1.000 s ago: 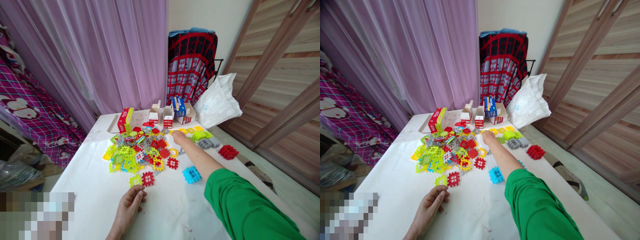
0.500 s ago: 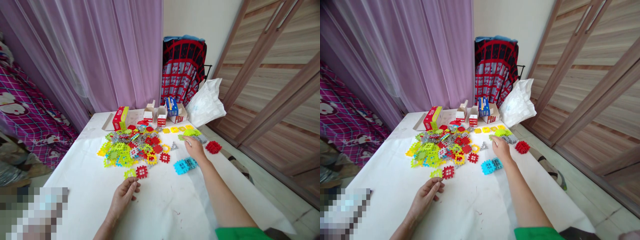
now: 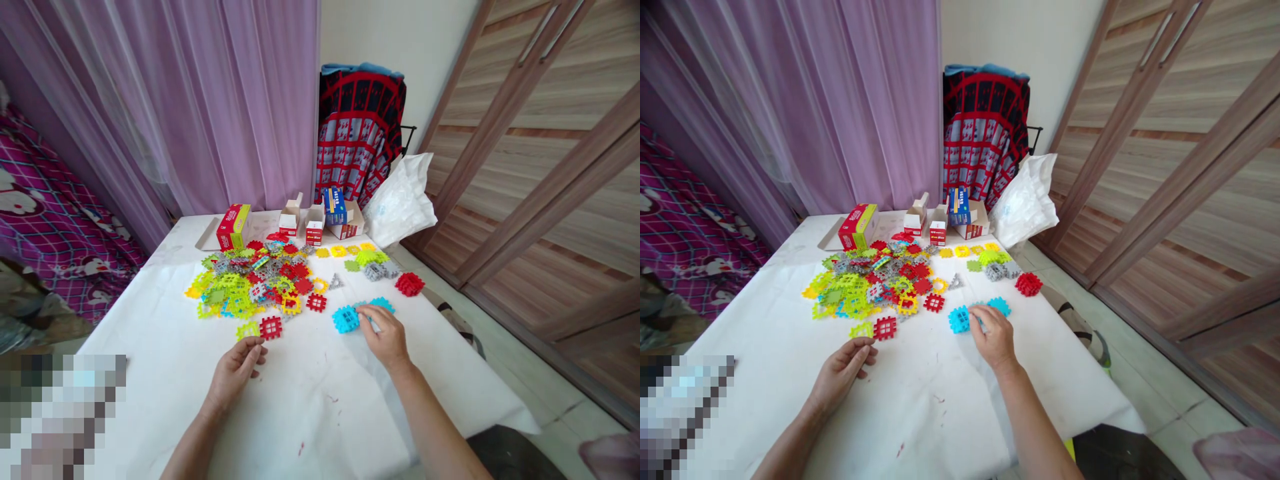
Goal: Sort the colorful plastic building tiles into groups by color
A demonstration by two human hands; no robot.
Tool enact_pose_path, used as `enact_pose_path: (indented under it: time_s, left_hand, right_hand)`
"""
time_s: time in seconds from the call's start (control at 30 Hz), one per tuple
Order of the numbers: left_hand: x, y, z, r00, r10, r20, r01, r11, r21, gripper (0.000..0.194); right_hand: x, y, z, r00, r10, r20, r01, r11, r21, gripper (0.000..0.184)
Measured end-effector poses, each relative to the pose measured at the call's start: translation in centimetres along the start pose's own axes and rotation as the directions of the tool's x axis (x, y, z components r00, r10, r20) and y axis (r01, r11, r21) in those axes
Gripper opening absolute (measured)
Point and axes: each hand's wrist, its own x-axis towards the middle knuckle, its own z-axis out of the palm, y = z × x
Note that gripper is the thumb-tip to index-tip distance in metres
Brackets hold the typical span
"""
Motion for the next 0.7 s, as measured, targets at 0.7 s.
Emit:
enact_pose_path:
  time_s: [0.7]
  left_hand:
    - [-0.4,-1.4,0.2,0.981,0.143,-0.132,-0.122,0.980,0.158,0.031]
  right_hand:
    - [-0.2,-9.3,11.6,0.942,-0.169,0.290,0.077,0.949,0.305,0.020]
